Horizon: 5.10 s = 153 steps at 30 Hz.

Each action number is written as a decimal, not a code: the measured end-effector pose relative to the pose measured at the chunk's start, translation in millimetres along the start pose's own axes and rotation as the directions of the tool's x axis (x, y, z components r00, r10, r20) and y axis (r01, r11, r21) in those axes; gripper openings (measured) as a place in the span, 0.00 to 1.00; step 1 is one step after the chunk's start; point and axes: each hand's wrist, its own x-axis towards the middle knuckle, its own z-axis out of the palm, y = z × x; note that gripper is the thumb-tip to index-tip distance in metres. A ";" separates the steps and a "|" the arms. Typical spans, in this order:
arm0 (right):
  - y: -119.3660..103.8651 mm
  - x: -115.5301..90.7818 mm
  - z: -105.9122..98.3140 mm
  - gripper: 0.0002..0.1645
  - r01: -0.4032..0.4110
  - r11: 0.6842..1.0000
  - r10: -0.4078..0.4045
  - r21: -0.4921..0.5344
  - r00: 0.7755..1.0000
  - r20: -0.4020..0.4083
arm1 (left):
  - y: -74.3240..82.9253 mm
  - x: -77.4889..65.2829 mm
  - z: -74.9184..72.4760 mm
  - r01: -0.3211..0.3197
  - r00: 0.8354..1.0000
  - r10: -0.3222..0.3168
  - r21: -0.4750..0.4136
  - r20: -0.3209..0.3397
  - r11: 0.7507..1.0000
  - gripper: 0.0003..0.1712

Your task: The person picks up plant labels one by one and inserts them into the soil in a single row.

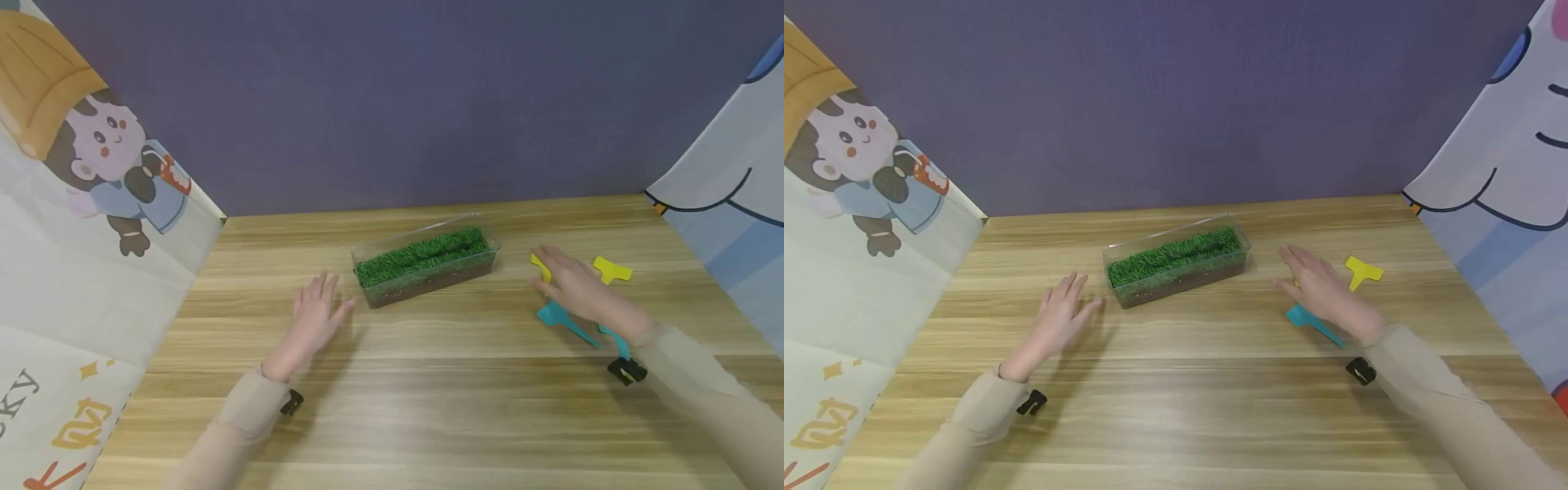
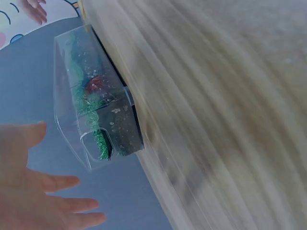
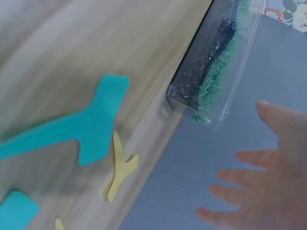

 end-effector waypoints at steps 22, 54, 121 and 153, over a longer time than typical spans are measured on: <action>-1.9 75.3 -1.8 0.34 -0.033 0.988 0.023 0.149 0.997 0.069 | 9.4 42.8 -1.2 0.127 0.991 -0.135 -0.294 -0.007 0.947 0.31; -2.2 112.0 13.2 0.22 -0.202 0.818 0.216 0.539 0.976 0.037 | 19.8 67.4 5.1 0.380 0.893 -0.419 -0.774 0.164 0.506 0.23; -14.2 21.6 6.2 0.30 -0.466 0.453 0.310 0.760 0.882 0.356 | 16.9 40.7 -0.8 0.411 0.910 -0.276 -0.749 0.308 0.520 0.23; -22.5 -8.0 9.9 0.31 -0.437 0.500 0.305 0.747 0.897 0.320 | 20.8 19.0 0.9 0.403 0.914 -0.267 -0.747 0.305 0.528 0.22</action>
